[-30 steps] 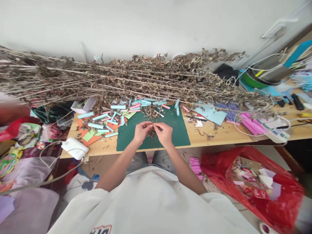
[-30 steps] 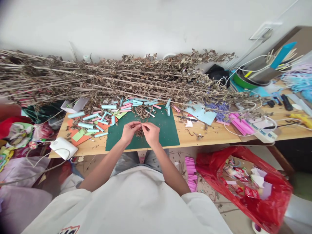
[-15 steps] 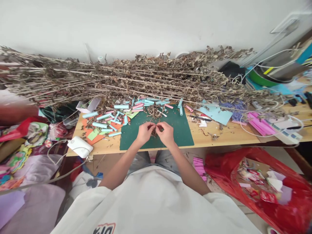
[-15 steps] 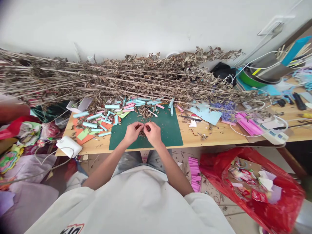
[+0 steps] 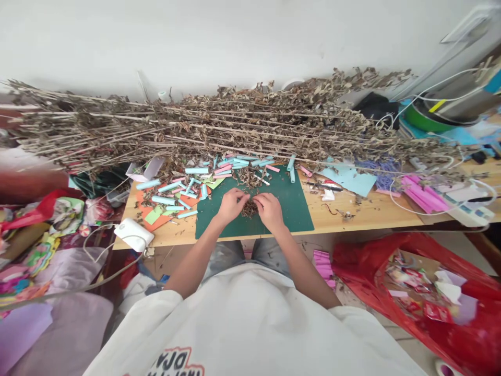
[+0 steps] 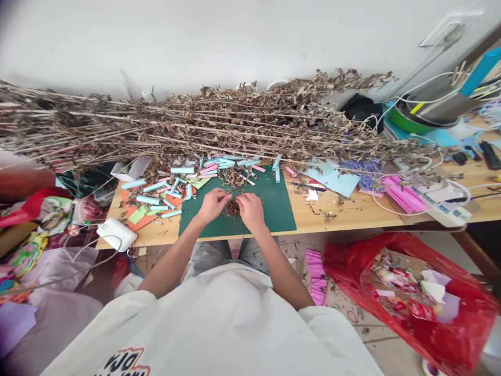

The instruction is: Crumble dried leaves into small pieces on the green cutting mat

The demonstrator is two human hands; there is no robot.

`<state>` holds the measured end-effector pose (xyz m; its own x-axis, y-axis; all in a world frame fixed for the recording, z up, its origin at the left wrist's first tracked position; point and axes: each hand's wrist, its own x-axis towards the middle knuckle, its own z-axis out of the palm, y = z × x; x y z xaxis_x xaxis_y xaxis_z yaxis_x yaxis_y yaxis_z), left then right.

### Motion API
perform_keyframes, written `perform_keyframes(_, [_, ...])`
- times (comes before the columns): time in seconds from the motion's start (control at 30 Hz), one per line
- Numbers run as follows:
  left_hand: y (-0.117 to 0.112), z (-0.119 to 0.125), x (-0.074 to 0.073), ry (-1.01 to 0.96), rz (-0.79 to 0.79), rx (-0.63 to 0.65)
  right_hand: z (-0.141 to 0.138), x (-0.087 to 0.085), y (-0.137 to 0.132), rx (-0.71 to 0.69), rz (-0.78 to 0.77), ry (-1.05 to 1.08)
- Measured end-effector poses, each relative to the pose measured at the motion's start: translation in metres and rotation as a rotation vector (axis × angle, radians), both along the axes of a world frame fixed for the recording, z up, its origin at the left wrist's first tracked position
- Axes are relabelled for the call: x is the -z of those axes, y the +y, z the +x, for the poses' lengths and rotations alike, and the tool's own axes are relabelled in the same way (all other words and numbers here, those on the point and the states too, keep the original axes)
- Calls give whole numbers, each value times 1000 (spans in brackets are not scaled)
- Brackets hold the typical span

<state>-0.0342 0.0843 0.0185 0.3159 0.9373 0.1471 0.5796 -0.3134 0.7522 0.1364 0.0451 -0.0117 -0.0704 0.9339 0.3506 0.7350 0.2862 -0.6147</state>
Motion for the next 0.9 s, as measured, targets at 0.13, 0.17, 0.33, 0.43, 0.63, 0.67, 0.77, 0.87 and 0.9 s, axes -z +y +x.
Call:
perform_keyframes(0.13, [25,-3,2,81,47,-81,0,2,-3,46,-8,28])
perform_keyframes(0.17, [33,-4,3,115,48,-94,1,2,-3,70,-7,51])
perform_keyframes(0.33, [59,0,9,292,54,-99,13,-5,13,144,-43,127])
perform_keyframes(0.43, [64,7,13,439,51,-113,24,-11,40,211,-141,101])
perform_keyframes(0.63, [68,12,19,546,40,-159,26,-22,96,389,-398,-109])
perform_keyframes(0.67, [68,11,20,531,38,-161,24,-22,102,387,-417,-122])
perform_keyframes(0.77, [69,6,22,459,33,-171,19,-19,113,398,-437,-123])
perform_keyframes(0.87, [68,2,25,396,34,-215,22,-14,117,480,-454,-71])
perform_keyframes(0.9, [68,1,25,385,33,-228,24,-14,117,502,-450,-41])
